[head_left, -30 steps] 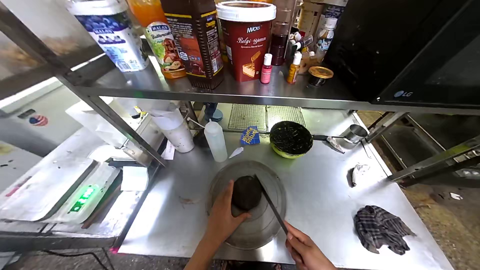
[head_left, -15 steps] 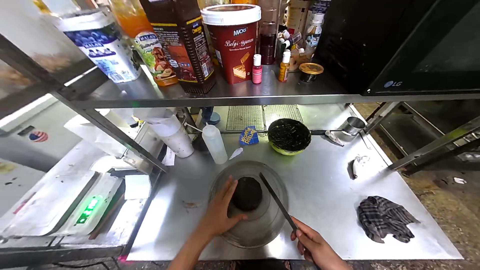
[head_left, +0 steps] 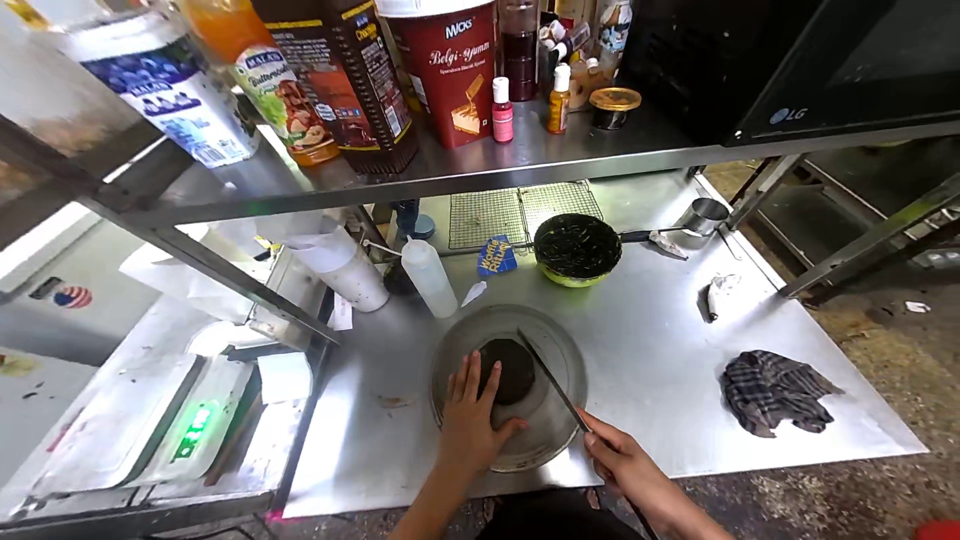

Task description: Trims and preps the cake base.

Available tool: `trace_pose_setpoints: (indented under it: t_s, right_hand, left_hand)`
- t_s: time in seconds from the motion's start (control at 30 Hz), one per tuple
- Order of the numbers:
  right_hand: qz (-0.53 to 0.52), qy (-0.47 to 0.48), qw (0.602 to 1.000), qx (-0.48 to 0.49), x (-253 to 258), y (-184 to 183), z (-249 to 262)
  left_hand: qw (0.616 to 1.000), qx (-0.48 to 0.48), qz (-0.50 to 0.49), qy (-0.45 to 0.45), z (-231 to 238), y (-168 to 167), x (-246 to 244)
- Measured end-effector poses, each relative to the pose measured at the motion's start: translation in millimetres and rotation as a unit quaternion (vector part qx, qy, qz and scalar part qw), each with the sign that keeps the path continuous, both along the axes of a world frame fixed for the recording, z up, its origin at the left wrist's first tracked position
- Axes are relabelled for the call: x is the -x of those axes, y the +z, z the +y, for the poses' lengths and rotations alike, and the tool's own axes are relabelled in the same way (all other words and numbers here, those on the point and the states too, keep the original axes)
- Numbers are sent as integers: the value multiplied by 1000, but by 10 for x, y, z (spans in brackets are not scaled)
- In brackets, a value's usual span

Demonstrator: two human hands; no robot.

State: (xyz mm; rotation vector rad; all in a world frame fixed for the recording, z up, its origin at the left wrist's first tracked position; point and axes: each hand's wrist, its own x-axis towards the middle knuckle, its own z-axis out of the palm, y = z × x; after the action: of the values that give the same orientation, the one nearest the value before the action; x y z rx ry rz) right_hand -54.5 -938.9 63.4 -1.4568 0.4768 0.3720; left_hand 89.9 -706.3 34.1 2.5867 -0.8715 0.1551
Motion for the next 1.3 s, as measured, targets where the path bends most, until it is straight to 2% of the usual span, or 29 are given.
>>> trace_pose_setpoints:
  t_s: [0.1, 0.27, 0.33, 0.5, 0.57, 0.67, 0.73, 0.8, 0.87, 1.03, 1.2, 1.3]
  right_hand:
    - [-23, -16, 999, 15, 133, -39, 4]
    - [-22, -5, 999, 40, 193, -52, 83]
    - [-19, -15, 999, 42, 141, -55, 135]
    - [-15, -30, 999, 21, 75, -48, 170]
    - [-22, -56, 998, -2, 110, -44, 145]
    - [-55, -96, 994, -16, 201, -43, 87]
    - [-86, -107, 991, -7, 238, -60, 62]
    - [-124, -114, 986, 9, 245, -97, 53]
    - [-160, -119, 980, 4, 232, -101, 33]
    - [-209, -131, 969, -24, 175, -70, -84]
    - [-193, -166, 966, -34, 98, -53, -135]
    - [-165, -176, 970, -5, 49, -19, -150]
  left_hand:
    - [1000, -8, 1, 5, 5, 83, 60]
    - [985, -74, -17, -154, 304, 170, -382]
    - [978, -99, 0, -185, 311, 162, -441]
    - [990, -86, -35, -103, 144, 93, -148]
    - [996, -66, -18, -64, 83, 85, -38]
    - [998, 50, 5, -23, 85, 46, -62]
    - [994, 99, 41, -28, 180, 47, -247]
    - [987, 102, 114, -50, 275, 86, -439]
    - [983, 104, 136, -69, 313, 77, -539]
    - [983, 122, 130, -47, 252, 49, -464]
    - [987, 110, 114, -27, 227, 43, -413]
    - [988, 107, 109, -26, 216, 34, -418]
